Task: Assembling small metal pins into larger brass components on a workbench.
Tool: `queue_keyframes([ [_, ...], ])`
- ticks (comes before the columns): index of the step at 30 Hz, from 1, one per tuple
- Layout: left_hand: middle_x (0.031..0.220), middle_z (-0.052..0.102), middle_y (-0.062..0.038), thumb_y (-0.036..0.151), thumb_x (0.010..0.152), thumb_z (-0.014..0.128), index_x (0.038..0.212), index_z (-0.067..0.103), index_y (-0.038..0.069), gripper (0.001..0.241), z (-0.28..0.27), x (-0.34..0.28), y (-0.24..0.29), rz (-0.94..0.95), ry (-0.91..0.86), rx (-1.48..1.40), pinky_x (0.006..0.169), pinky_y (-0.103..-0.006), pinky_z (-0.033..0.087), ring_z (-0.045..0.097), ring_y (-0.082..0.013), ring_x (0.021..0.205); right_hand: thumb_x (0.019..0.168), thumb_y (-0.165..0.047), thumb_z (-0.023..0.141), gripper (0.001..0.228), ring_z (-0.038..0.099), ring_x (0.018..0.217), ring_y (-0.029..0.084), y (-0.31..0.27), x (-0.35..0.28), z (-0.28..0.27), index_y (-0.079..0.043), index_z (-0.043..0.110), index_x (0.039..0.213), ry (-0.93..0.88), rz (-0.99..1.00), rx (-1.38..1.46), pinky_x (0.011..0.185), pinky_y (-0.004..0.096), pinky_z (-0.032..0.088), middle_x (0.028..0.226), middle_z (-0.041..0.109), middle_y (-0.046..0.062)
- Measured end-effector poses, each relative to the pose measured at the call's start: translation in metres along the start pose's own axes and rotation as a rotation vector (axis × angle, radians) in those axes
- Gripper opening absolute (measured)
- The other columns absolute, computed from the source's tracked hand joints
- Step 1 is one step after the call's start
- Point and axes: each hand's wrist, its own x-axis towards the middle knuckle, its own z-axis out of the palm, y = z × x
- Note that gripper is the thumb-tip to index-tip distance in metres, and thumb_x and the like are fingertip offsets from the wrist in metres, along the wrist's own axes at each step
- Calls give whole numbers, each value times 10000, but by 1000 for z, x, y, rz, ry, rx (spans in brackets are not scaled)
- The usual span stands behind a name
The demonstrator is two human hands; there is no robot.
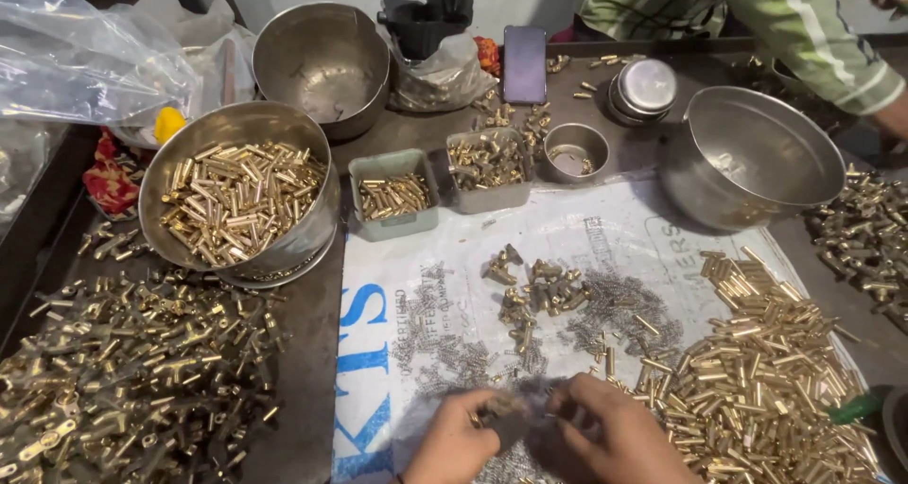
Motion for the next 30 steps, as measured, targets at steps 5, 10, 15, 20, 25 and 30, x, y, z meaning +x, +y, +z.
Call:
queue_keyframes([
  [5,956,755,-12,-5,854,705,1187,745,68,344,1,-11,15,-122,-156,-95,719,-211,548,710,-84,825,807,-31,746,299,760,1014,197,-9,5,22,-114,773,1093,145,-290,645,915,369,593,1020,779,52],
  [10,906,740,-24,-36,837,697,1168,762,24,342,-7,1,-10,-130,-248,-220,707,-223,522,687,-96,821,727,-37,870,190,714,1011,204,1,15,39,-65,779,891,283,-366,603,941,374,557,954,797,55],
  [15,940,760,-18,-20,840,716,1151,789,32,324,-6,-8,8,-49,-213,-90,782,-214,529,693,-60,860,727,-60,890,159,734,1009,210,4,13,32,-64,809,864,213,-330,603,946,374,564,935,827,55],
  [20,898,760,-73,-44,797,679,1136,757,17,353,-8,-10,10,-55,-140,208,711,-245,537,706,-87,832,764,-92,857,144,737,1018,195,4,6,26,-83,820,902,156,-346,589,929,357,612,969,821,44],
  [25,1031,768,-74,-80,784,638,1233,685,70,475,4,-3,8,-154,-187,1,763,-238,610,756,-117,869,839,-87,797,137,747,1053,225,20,9,-6,-70,822,973,86,-530,546,906,385,592,1069,760,96],
  [30,946,737,-128,29,891,668,1166,728,16,282,10,-6,32,-221,-185,57,643,-262,533,676,-148,755,898,-216,719,252,689,1086,232,82,37,-55,-175,771,1141,526,279,-47,970,401,565,1220,728,47],
])
